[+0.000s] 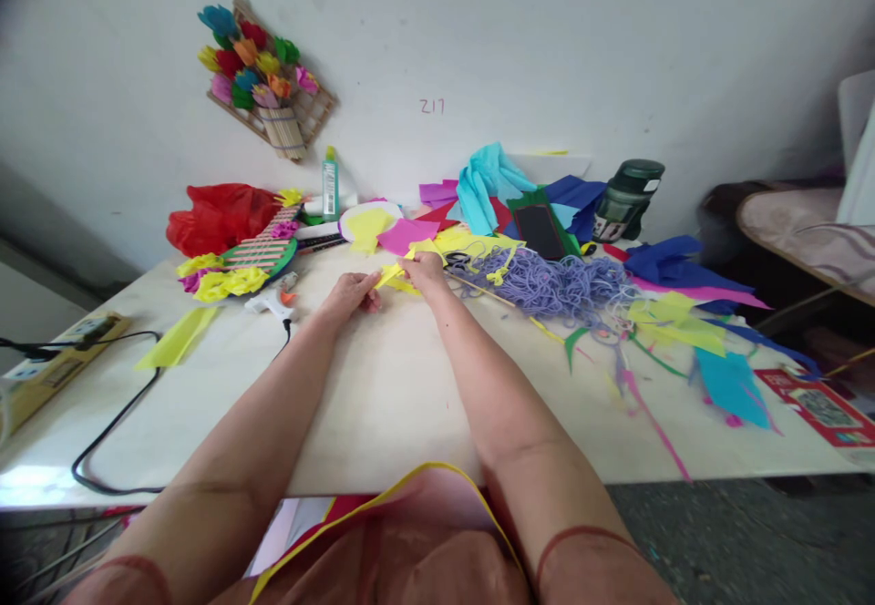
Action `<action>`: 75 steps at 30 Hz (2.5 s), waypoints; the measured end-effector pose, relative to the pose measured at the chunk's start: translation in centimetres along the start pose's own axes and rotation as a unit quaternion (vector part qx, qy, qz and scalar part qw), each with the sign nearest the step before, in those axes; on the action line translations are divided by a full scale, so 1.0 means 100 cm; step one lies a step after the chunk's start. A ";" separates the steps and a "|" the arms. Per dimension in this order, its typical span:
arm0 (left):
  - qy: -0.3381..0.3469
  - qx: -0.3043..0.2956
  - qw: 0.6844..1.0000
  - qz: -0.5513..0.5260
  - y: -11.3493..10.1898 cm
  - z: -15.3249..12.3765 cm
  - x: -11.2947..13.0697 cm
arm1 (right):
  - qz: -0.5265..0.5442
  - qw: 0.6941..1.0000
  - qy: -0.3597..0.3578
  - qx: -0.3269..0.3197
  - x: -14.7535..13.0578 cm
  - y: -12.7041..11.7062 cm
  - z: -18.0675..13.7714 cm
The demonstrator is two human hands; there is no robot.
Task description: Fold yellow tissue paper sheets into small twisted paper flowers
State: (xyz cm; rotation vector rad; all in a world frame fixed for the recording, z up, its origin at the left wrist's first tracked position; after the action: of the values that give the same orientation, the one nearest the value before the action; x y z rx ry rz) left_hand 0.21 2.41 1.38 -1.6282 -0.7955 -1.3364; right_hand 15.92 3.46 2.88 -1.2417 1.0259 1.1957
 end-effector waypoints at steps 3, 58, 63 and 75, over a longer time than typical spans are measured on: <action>0.020 0.020 1.000 -0.006 -0.002 -0.001 -0.001 | 0.011 1.000 -0.002 0.006 -0.003 0.000 -0.002; 0.090 -0.133 0.980 -0.113 0.009 -0.002 -0.001 | 0.098 0.981 -0.032 -0.166 0.003 0.015 -0.002; 0.093 -0.141 0.977 -0.129 0.008 -0.001 -0.002 | 0.093 0.984 -0.044 -0.147 0.002 0.015 -0.003; 0.087 -0.129 0.977 -0.145 0.008 -0.001 -0.002 | 0.069 0.988 -0.079 -0.116 -0.004 0.013 -0.007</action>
State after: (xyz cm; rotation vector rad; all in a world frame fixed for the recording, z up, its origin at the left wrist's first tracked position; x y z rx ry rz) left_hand 0.80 2.03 1.01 -1.6043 -0.8013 -1.8268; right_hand 14.58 2.61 3.09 -1.2460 0.8834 1.5308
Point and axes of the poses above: each hand's wrist, its own z-axis towards the middle knuckle, its own y-axis out of the palm, x = y × z, the point moved 3 cm from there along z, towards the middle knuckle, and after that the axes turned 12 degrees about -x, right-handed, at the moved point
